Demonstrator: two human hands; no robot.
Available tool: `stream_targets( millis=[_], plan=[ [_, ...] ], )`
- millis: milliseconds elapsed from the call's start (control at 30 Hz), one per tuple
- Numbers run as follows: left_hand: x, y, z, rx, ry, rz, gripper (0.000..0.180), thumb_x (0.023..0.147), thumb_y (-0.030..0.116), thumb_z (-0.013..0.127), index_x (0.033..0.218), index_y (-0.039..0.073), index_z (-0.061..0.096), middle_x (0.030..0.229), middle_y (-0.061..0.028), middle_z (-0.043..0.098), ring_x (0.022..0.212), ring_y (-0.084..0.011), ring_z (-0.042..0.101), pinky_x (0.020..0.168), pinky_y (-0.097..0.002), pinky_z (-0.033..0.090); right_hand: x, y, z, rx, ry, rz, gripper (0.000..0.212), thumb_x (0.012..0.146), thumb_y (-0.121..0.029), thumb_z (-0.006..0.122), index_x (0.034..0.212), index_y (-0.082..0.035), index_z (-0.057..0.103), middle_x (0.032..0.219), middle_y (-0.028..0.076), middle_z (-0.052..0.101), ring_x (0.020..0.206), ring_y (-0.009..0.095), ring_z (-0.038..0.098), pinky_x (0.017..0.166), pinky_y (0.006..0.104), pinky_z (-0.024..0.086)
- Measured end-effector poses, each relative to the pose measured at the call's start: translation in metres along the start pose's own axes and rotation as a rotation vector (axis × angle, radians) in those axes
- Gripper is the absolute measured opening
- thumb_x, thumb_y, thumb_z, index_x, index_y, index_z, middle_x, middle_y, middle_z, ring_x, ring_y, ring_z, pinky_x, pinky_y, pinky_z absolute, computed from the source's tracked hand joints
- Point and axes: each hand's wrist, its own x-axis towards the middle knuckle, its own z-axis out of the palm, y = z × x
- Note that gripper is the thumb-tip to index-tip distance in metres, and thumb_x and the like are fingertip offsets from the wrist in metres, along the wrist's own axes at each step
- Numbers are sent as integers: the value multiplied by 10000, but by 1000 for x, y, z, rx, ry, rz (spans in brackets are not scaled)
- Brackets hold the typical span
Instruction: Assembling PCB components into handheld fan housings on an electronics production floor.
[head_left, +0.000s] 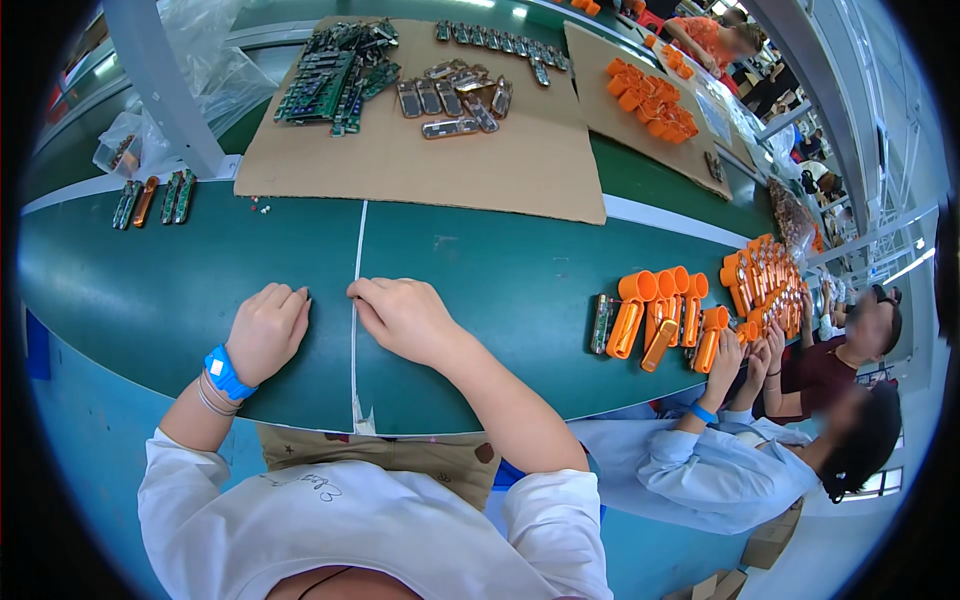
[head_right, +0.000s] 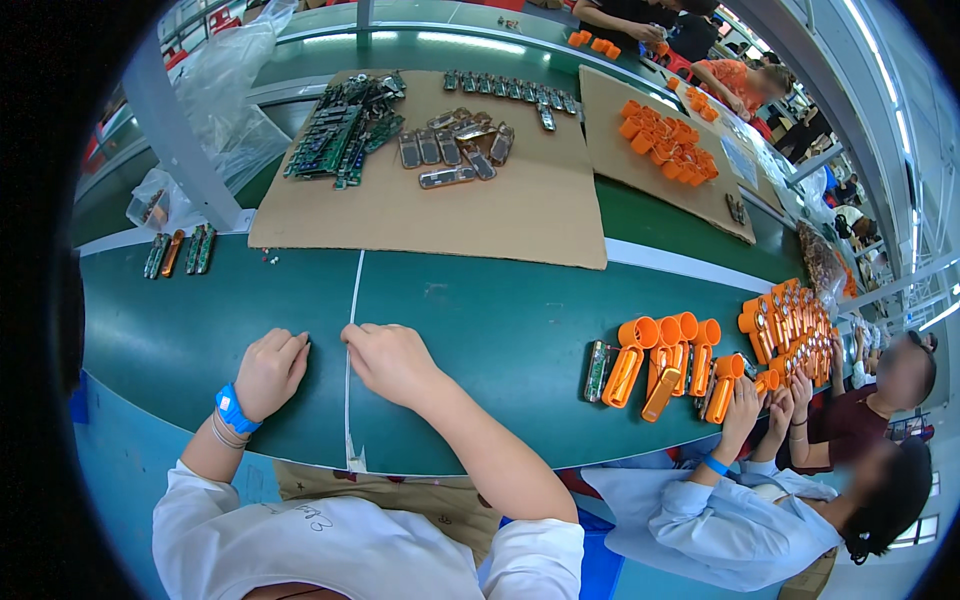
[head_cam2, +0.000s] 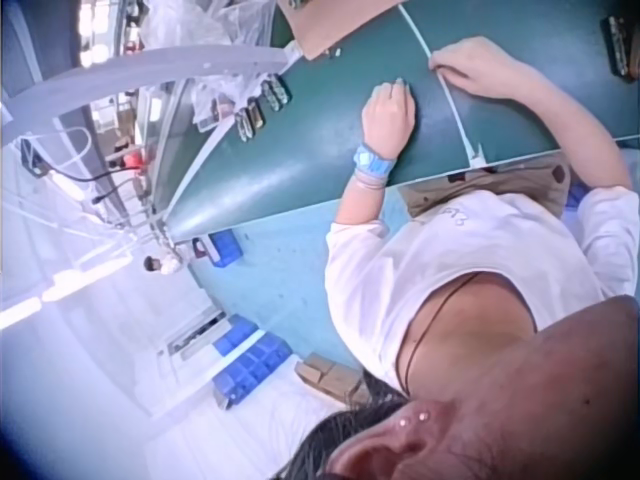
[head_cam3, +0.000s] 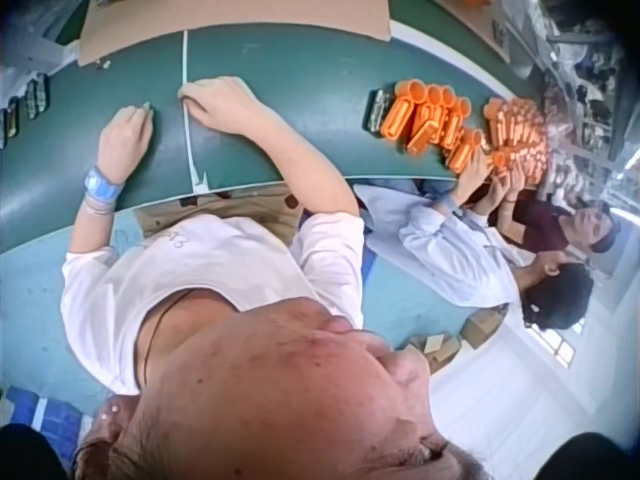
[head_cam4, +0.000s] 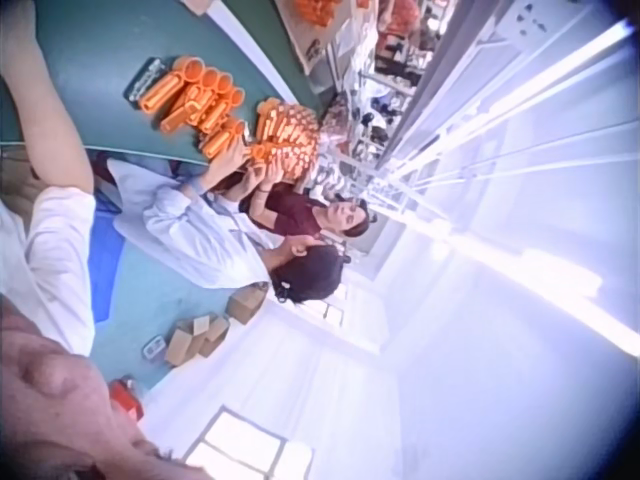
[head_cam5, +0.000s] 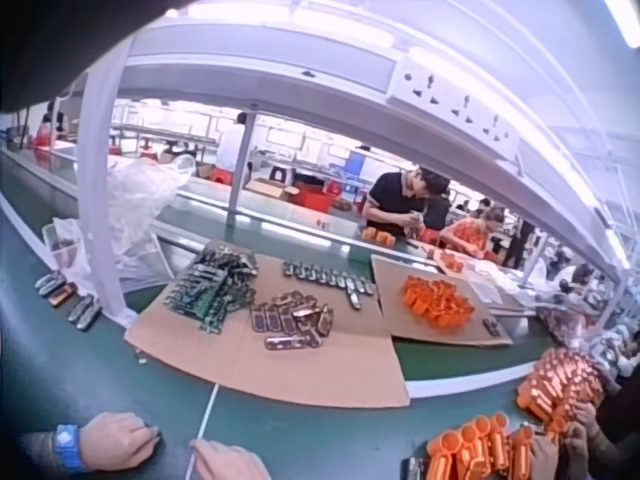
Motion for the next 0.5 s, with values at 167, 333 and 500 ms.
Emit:
stream_targets(
  millis=[167,333,500],
  plan=[
    [1,0,0,-19,7,-7,105,796,40,631,879,-17,603,720,-106,522,679,-254,552,592,-361,470,-1,1,0,-23,-1,7,92,849,-99,565,929,-62,595,803,95,649,729,278,636,623,390,505],
    [-6,-3,-4,-22,18,-43,132,801,43,620,916,-17,597,742,-112,538,708,-266,563,607,-362,475,7,-25,-64,-69,608,-52,108,802,-78,578,897,-52,621,789,101,632,670,240,581,609,357,456],
    [5,4,-3,-30,5,6,151,811,55,606,943,-17,590,754,-115,554,726,-273,574,620,-368,480,-53,-118,-224,-363,1334,-601,449,933,-322,355,1082,57,544,1268,259,458,1098,242,478,998,310,378]
  ],
)
